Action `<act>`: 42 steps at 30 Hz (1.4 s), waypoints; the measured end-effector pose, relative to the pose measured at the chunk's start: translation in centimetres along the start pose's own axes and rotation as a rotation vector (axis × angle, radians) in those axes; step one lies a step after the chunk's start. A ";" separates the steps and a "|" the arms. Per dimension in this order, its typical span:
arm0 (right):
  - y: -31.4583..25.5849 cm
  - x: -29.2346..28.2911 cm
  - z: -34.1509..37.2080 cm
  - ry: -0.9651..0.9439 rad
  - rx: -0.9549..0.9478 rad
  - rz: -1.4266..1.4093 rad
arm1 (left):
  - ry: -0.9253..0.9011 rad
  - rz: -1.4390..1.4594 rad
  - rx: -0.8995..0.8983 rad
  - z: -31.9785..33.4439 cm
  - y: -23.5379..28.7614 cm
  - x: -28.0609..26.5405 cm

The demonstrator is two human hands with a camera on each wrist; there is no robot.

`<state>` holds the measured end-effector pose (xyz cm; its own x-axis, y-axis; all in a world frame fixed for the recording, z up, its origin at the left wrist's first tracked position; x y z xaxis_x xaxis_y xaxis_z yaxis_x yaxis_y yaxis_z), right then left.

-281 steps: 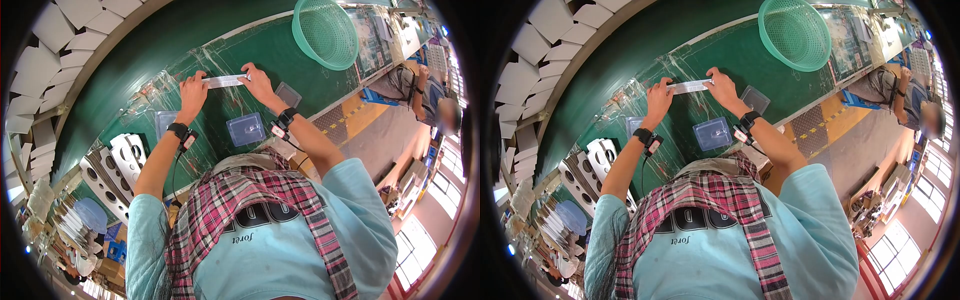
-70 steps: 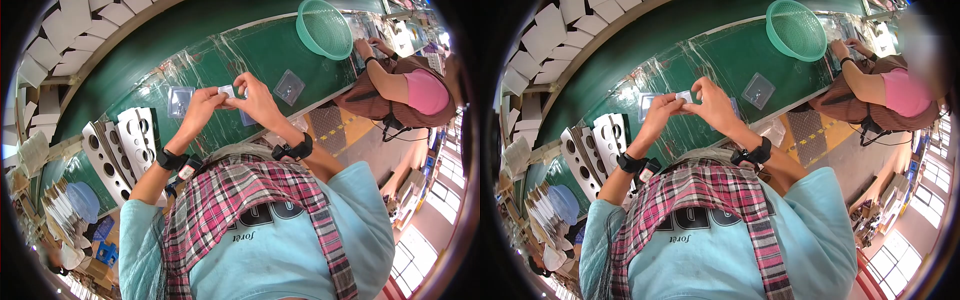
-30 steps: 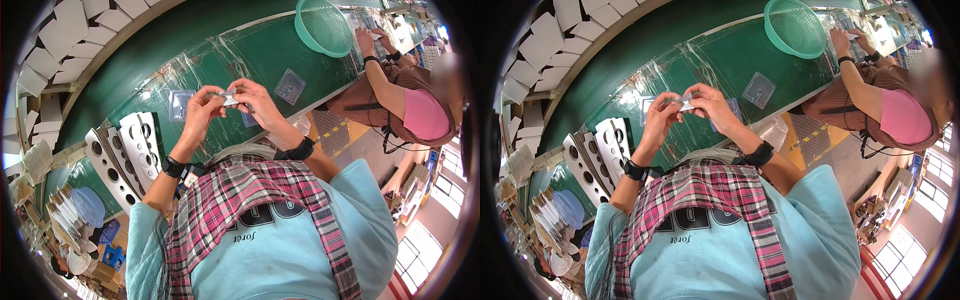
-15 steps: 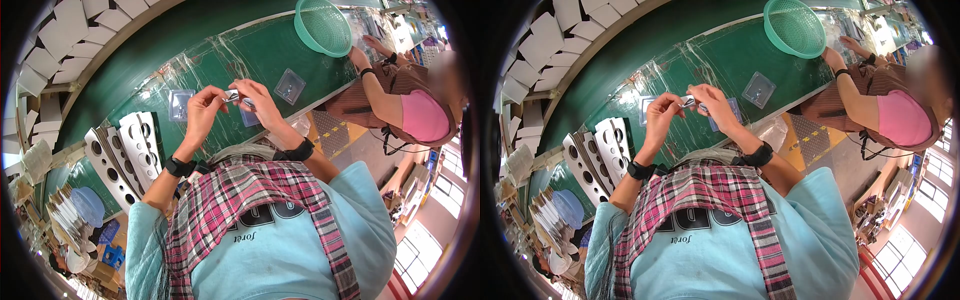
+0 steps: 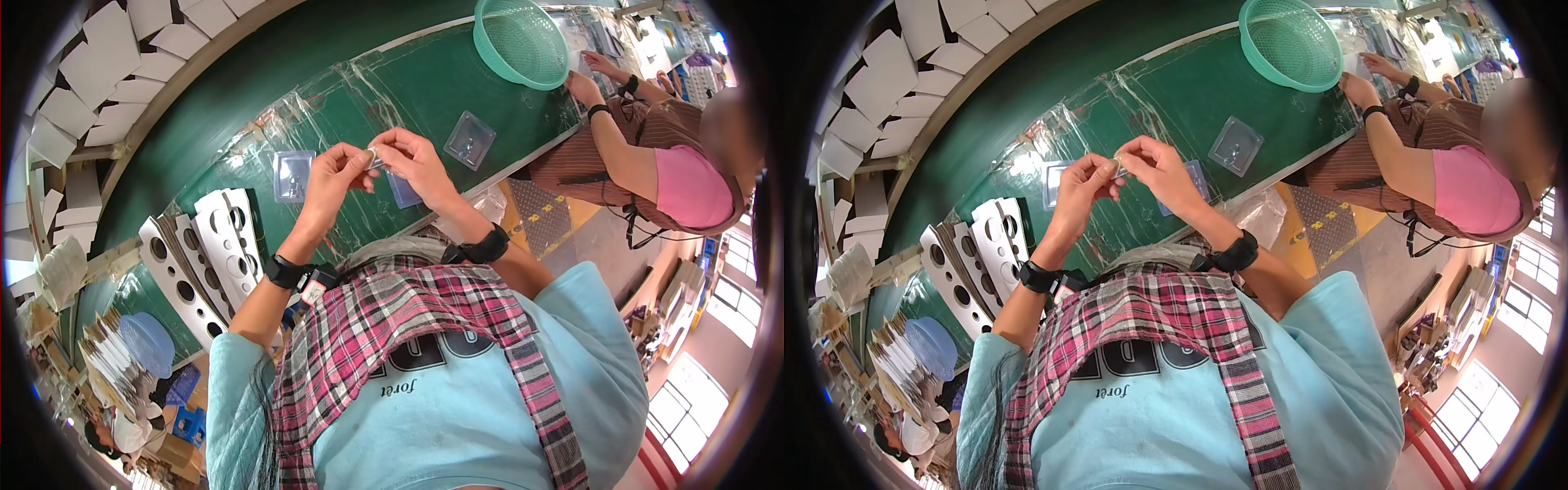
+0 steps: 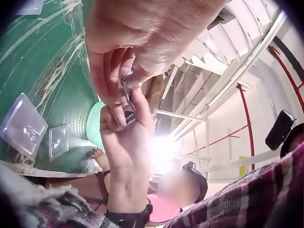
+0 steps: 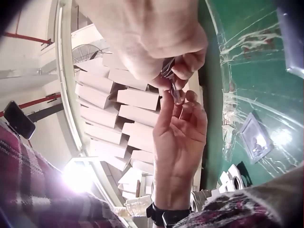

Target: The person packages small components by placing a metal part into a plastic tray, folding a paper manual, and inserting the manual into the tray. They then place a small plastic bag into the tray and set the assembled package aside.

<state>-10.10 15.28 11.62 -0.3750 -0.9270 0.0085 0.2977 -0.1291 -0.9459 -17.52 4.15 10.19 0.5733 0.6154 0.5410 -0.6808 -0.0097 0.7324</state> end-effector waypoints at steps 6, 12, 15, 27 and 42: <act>0.0 -0.3 -0.7 0.041 0.012 -0.425 | -0.006 0.339 -0.170 -0.2 -2.9 1.5; -1.1 0.3 0.0 0.031 0.008 -0.254 | 0.031 0.357 -0.119 -0.8 -2.8 2.6; -1.5 0.1 -0.1 0.103 -0.045 -0.144 | 0.027 0.398 -0.115 -1.0 -3.3 2.8; 1.0 -3.8 -0.4 0.309 -0.178 0.067 | -0.015 -0.452 0.012 -2.4 -4.4 -3.0; 16.2 -9.9 4.5 0.357 0.156 0.962 | 0.646 -1.210 0.120 1.3 -5.3 -21.6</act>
<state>2.40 20.73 -2.34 -0.1493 -0.5075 -0.8486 0.7100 0.5423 -0.4492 -25.70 -10.06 -4.86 0.4403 0.5421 -0.7157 0.1480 0.7424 0.6534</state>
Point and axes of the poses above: each hand's wrist, its own z-axis away from the middle knuckle, its own x-axis out of the palm, y = z × x, the point moved 7 cm from there along -z, towards the middle knuckle, and after that the axes turned 12 degrees about z, right-handed, at the moved point
